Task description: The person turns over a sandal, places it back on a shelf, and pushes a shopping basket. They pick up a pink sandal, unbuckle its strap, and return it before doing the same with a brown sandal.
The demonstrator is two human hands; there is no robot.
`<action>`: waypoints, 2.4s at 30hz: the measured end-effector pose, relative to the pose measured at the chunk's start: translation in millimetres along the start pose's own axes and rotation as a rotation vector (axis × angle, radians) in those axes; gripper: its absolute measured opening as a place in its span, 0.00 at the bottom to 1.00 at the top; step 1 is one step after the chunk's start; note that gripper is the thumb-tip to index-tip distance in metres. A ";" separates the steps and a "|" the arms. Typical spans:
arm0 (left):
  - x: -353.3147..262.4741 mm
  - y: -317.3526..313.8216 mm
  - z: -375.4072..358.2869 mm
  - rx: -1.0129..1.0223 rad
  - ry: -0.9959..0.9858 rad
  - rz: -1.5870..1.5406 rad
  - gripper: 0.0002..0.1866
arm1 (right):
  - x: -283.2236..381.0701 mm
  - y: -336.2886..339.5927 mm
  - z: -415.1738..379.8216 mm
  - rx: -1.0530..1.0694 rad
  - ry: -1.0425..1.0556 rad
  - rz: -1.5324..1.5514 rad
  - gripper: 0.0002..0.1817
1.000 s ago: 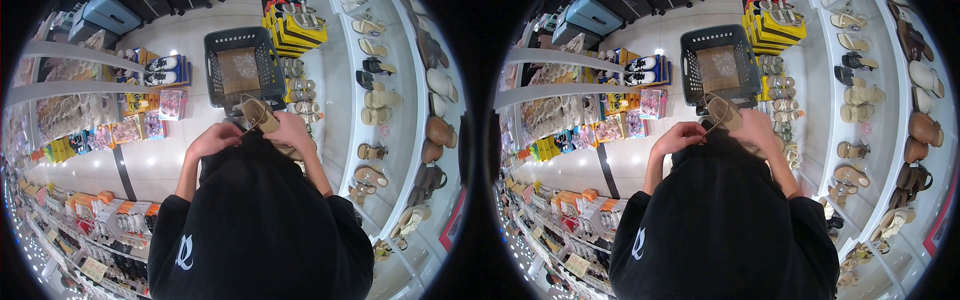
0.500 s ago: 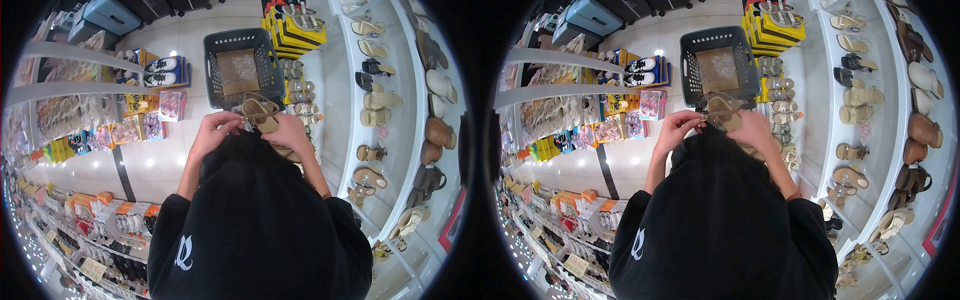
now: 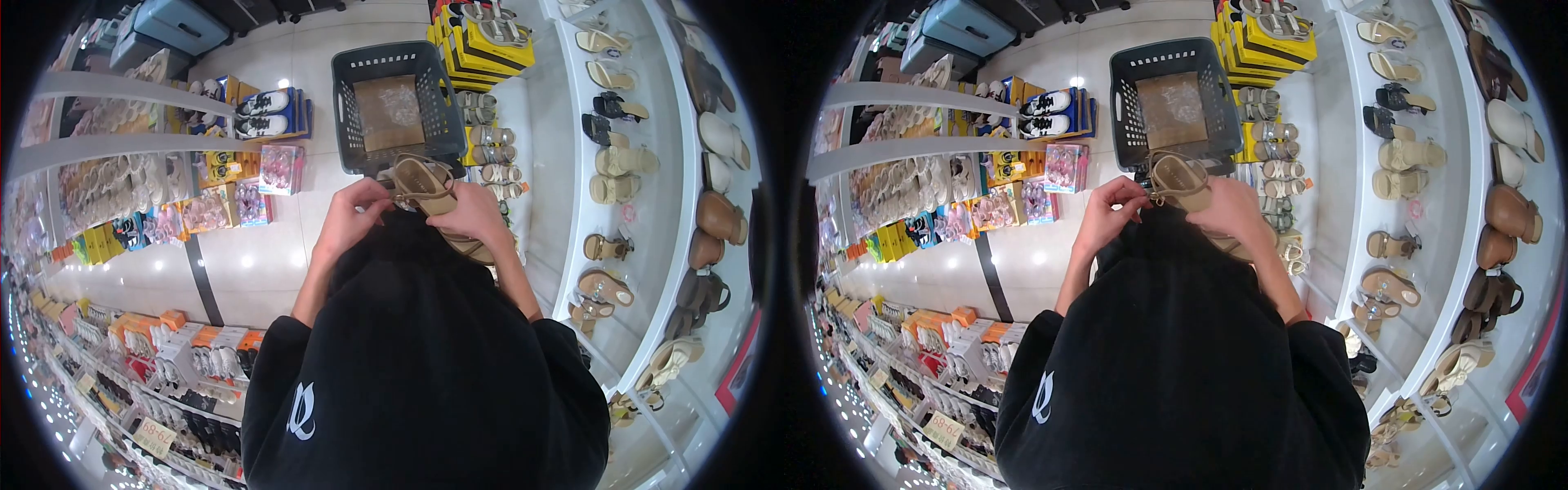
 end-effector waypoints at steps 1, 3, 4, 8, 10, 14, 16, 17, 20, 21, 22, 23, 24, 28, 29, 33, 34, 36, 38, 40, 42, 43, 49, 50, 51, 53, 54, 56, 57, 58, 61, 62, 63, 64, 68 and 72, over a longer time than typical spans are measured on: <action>-0.6 1.0 0.4 0.001 0.000 0.001 0.03 | -2.3 -1.7 1.3 0.010 0.005 0.009 0.37; -3.5 1.3 0.4 0.002 0.001 -0.017 0.04 | -4.2 -3.4 1.9 0.008 0.023 0.037 0.37; -6.4 0.7 0.0 0.002 0.002 -0.037 0.06 | -3.5 -3.1 1.8 0.007 0.031 0.051 0.37; -7.5 0.3 0.6 0.062 0.006 -0.073 0.11 | 4.6 -1.3 2.6 0.096 0.049 0.181 0.35; -7.0 0.3 0.4 0.057 -0.007 -0.088 0.11 | 2.4 -6.6 3.4 0.052 0.088 0.215 0.35; -13.8 -0.7 -1.5 0.061 -0.009 -0.062 0.12 | 4.5 -6.1 3.9 0.103 0.070 0.210 0.35; -12.7 -0.9 -1.6 0.064 -0.031 -0.067 0.12 | 6.0 -4.1 3.4 0.104 0.067 0.215 0.34; -12.7 -0.8 -1.4 0.066 -0.043 -0.070 0.12 | 6.2 -3.8 3.5 0.095 0.070 0.221 0.33; -9.4 -1.0 -0.2 0.073 0.025 -0.077 0.11 | 7.3 -2.0 3.1 0.084 0.064 0.212 0.31; -6.6 -0.7 0.7 0.066 0.033 -0.103 0.10 | 9.4 1.2 2.9 0.091 0.052 0.190 0.32; -1.6 -0.7 1.9 0.060 0.041 -0.129 0.09 | 9.9 1.6 2.9 0.087 0.052 0.184 0.32; 1.9 -0.4 2.7 0.054 0.049 -0.155 0.08 | 10.3 2.1 2.8 0.084 0.051 0.177 0.33; 2.5 -0.8 3.1 0.065 0.063 -0.176 0.08 | 9.7 0.5 3.0 0.068 0.061 0.187 0.34; 1.3 -2.8 2.8 0.066 0.092 -0.183 0.07 | 7.6 -2.8 2.8 0.064 0.065 0.170 0.32; 0.5 -3.4 2.6 0.055 0.092 -0.166 0.08 | 7.0 -4.0 2.7 0.065 0.065 0.169 0.31; 4.9 -5.4 3.4 0.060 0.118 -0.198 0.09 | 7.8 -6.1 2.5 0.097 0.057 0.177 0.31; 7.1 -5.2 3.8 0.071 0.129 -0.192 0.09 | 8.7 -6.1 2.2 0.115 0.051 0.171 0.32; 11.7 -6.0 3.9 0.085 0.150 -0.196 0.09 | 9.4 -6.3 1.3 0.111 0.052 0.182 0.31; 15.8 -7.7 4.0 0.090 0.169 -0.217 0.09 | 9.4 -7.1 1.4 0.103 0.057 0.194 0.31; 17.1 -8.9 3.1 0.093 0.172 -0.173 0.09 | 9.4 -8.4 1.5 0.093 0.065 0.206 0.31; 18.6 -8.6 2.4 0.087 0.173 -0.116 0.10 | 12.2 -4.4 1.1 0.132 0.031 0.170 0.31; 19.4 -7.9 2.3 0.080 0.172 -0.081 0.10 | 13.2 -3.3 0.8 0.152 0.014 0.152 0.30; 7.9 -9.7 2.9 0.049 0.098 0.013 0.11 | 10.1 -6.0 0.6 0.119 0.011 0.104 0.31; 5.4 -10.6 3.1 0.043 0.071 0.035 0.11 | 10.3 -6.0 0.0 0.115 0.009 0.082 0.31; 5.5 -12.2 2.6 0.053 0.083 0.031 0.10 | 10.9 -6.2 -0.7 0.111 0.006 0.060 0.31; 5.7 -16.1 0.4 0.073 0.107 0.023 0.10 | 12.7 -6.4 -1.3 0.119 -0.003 0.030 0.32; 2.3 -19.0 -0.1 0.061 0.080 -0.016 0.09 | 14.2 -6.0 -1.5 0.132 -0.010 0.022 0.32; -6.4 -24.0 -1.4 0.034 0.026 -0.093 0.08 | 14.4 -6.6 -1.8 0.140 -0.010 0.017 0.33; -9.7 -24.2 -2.4 0.032 0.023 -0.095 0.08 | 13.4 -7.8 -2.0 0.134 -0.004 0.019 0.33; -13.9 -24.1 -3.2 0.030 0.021 -0.097 0.08 | 12.9 -8.2 -1.8 0.129 0.002 0.021 0.33; -20.1 -25.7 -5.1 0.106 0.065 -0.037 0.08 | 12.3 -7.6 -2.0 0.144 -0.005 0.001 0.31; -20.3 -26.8 -6.1 0.143 0.089 -0.005 0.08 | 12.5 -6.9 -2.4 0.135 0.001 -0.005 0.31; -22.4 -28.4 -7.1 0.162 0.067 0.028 0.09 | 12.7 -6.2 -2.9 0.126 0.008 -0.012 0.31; -24.2 -30.9 -8.8 0.181 0.045 0.061 0.09 | 12.9 -5.4 -3.1 0.116 0.015 -0.018 0.30; -16.9 -31.8 -7.9 0.221 -0.044 0.255 0.11 | 13.0 -7.6 -2.5 0.161 0.014 -0.036 0.30; -14.1 -33.6 -6.9 0.222 -0.002 0.206 0.10 | 12.7 -7.7 -2.0 0.207 -0.033 0.052 0.30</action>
Point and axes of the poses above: each hand's wrist, its own z-axis towards the middle knuckle, its own y-axis out of the back of the hand, x = y × z, the point moved 6 cm from there along z, towards the middle knuckle, and after that the axes turned 8 degrees about -x, right-handed, at the moved point
